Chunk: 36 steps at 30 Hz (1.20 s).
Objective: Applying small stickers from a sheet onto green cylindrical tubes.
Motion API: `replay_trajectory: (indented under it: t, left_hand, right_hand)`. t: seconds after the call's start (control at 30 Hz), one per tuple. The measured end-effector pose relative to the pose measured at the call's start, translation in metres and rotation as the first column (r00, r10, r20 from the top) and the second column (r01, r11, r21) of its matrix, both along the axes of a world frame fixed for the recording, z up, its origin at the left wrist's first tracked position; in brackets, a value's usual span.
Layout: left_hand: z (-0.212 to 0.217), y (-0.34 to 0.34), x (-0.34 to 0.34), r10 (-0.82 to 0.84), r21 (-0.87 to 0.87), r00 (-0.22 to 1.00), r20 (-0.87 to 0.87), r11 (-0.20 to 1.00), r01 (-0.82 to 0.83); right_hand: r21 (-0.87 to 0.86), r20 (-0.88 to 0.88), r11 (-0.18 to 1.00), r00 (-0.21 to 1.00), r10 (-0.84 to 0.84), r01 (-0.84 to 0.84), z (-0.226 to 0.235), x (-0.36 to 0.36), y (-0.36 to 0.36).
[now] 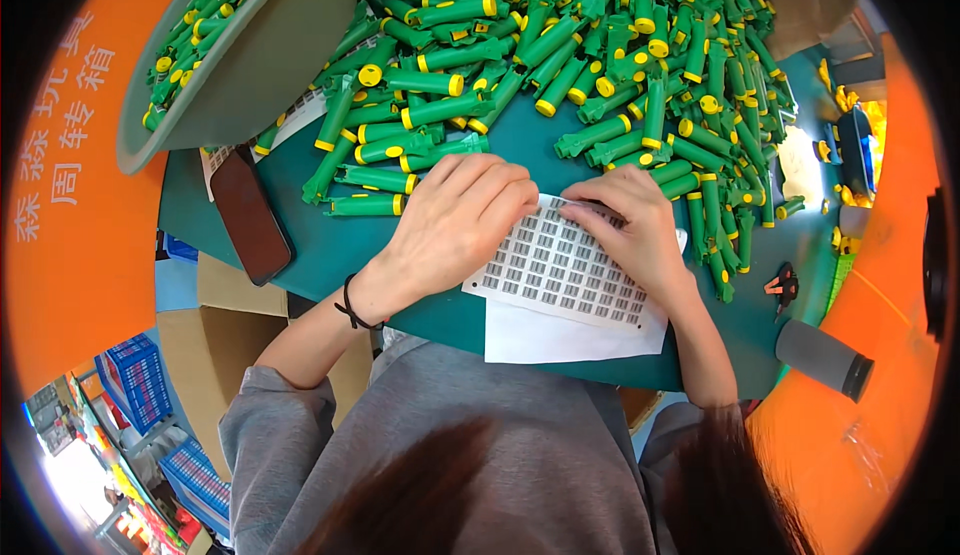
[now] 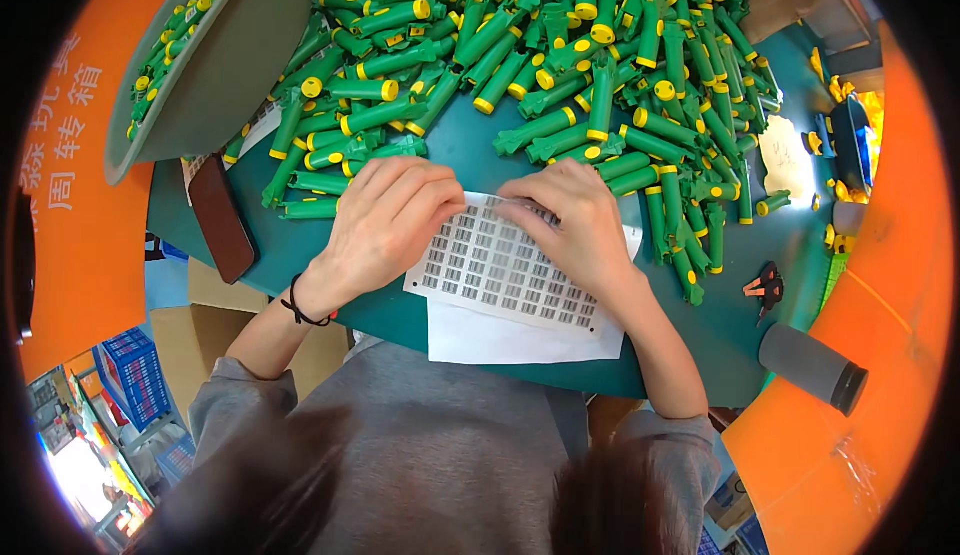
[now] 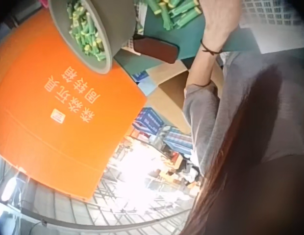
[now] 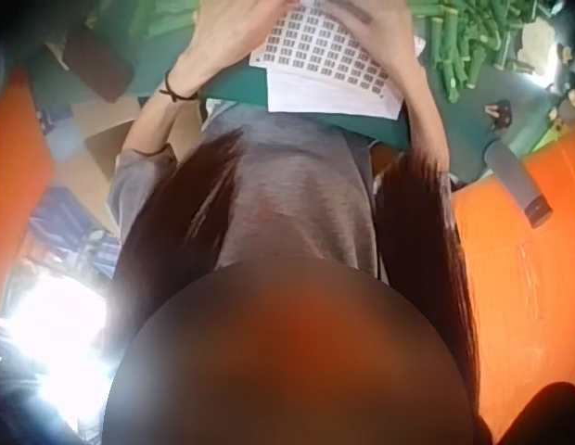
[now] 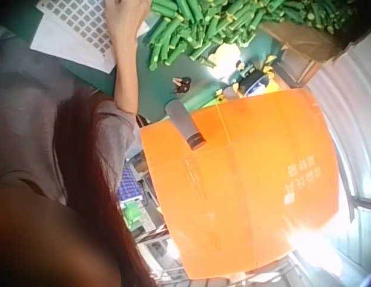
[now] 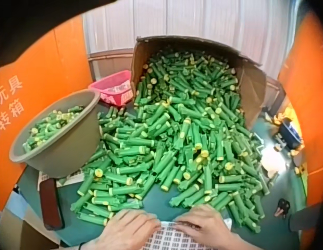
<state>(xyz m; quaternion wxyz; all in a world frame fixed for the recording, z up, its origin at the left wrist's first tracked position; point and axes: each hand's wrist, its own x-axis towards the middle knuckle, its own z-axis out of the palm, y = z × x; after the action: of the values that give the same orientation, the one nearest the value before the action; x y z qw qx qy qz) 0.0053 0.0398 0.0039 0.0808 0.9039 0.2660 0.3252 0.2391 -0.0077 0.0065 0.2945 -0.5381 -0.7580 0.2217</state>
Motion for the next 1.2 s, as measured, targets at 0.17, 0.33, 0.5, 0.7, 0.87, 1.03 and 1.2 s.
replay_trajectory:
  t: [0.17,0.33,0.5,0.7,0.87,1.03,1.2]
  left_hand:
    - [0.002,0.002,-0.004,0.066,-0.105,0.98,0.186,0.993,-0.047]
    - [0.013,0.002,0.004,0.206,-0.429,0.894,0.399,0.903,-0.016]
    - [0.024,0.006,0.003,0.196,-0.438,0.881,0.431,0.899,0.014]
    - [0.029,0.003,0.013,0.215,-0.468,0.835,0.507,0.882,0.057]
    - [0.035,0.001,0.017,0.167,-0.437,0.874,0.456,0.898,0.056]
    - [0.038,0.0,0.02,0.158,-0.438,0.882,0.444,0.897,0.06]
    - [0.044,-0.003,0.021,0.165,-0.449,0.898,0.407,0.893,0.039]
  right_hand:
    - [0.205,0.046,0.967,0.986,-0.162,0.149,0.022,0.02,0.008]
    - [0.103,0.356,0.995,0.933,-0.052,0.016,0.029,0.014,0.033]
    - [0.159,0.451,0.984,0.893,-0.005,-0.075,0.031,0.023,0.032]
    - [0.06,0.391,0.994,0.914,-0.105,0.088,0.043,0.045,0.029]
    - [-0.109,0.273,0.987,0.958,-0.085,0.119,0.049,0.068,0.038]
    - [-0.08,0.28,0.994,0.955,0.099,-0.08,0.036,0.079,0.052]
    - [0.111,0.363,0.989,0.93,0.053,-0.1,0.035,0.07,0.04]
